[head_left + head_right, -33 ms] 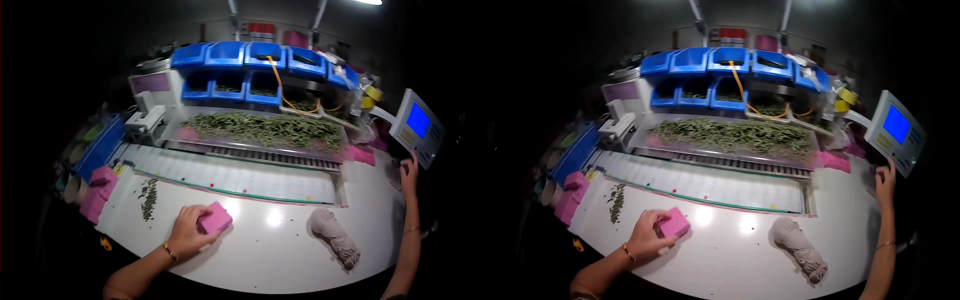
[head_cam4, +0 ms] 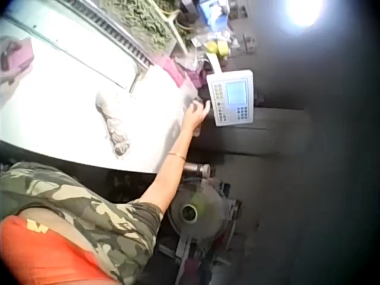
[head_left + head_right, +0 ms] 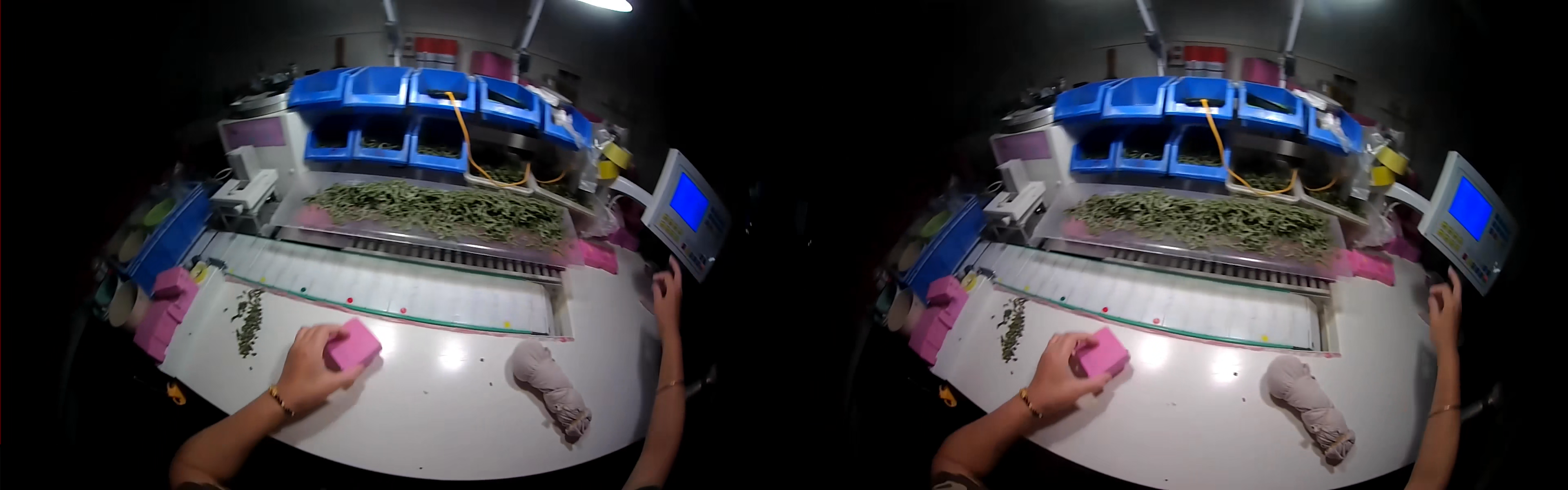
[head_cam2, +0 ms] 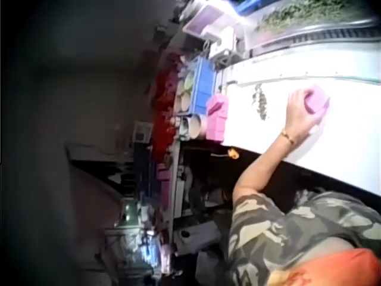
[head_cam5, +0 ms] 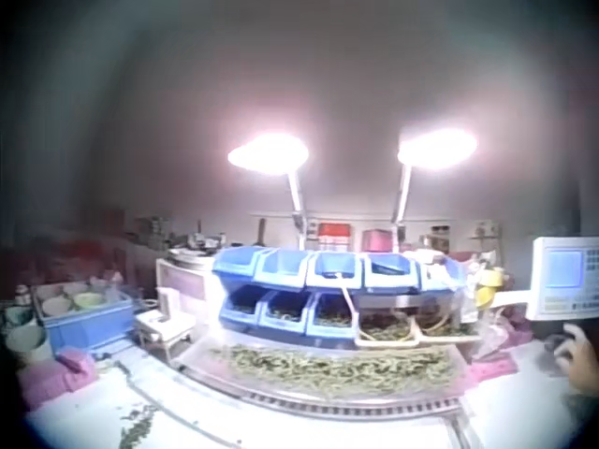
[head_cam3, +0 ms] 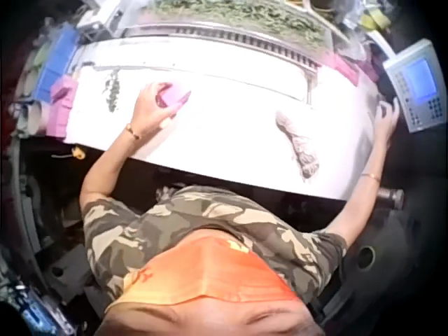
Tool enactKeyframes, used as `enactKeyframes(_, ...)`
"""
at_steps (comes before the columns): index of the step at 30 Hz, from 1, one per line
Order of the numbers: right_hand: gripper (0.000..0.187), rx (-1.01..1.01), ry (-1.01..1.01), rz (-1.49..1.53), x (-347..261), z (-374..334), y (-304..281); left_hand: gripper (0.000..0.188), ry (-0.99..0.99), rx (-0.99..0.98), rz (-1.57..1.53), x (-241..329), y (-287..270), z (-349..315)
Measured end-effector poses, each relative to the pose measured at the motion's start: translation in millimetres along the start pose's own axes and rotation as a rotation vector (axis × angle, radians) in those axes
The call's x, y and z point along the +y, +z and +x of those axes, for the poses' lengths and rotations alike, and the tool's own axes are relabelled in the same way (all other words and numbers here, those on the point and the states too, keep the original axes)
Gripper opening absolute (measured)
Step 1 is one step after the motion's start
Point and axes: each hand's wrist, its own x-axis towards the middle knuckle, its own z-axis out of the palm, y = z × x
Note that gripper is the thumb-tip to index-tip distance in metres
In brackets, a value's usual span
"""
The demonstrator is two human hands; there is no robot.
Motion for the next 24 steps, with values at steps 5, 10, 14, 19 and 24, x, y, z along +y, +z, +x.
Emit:
enactKeyframes(5,0.017,-0.329,0.224,-0.038,-49.9,-71.1,26.5,0.051,-0.193,0.238,-0.004,-62.6,-8.7,52.4)
enactKeyframes(10,0.018,-0.25,0.286,-0.1,-32.1,-123.0,56.5,0.052,-0.202,0.291,0.276,-89.6,0.6,82.1)
enactKeyframes(14,0.019,-0.277,0.33,-0.224,-25.9,-128.6,63.9,0.055,-0.145,0.246,0.277,-76.7,15.4,90.1)
enactKeyframes(19,0.02,-0.298,0.292,-0.327,-57.1,-106.0,74.1,0.059,-0.149,0.249,0.325,-72.4,27.0,105.1)
enactKeyframes(24,0.024,-0.294,0.34,-0.368,-64.0,-95.2,76.5,0.058,-0.13,0.306,0.419,-80.5,36.7,117.3)
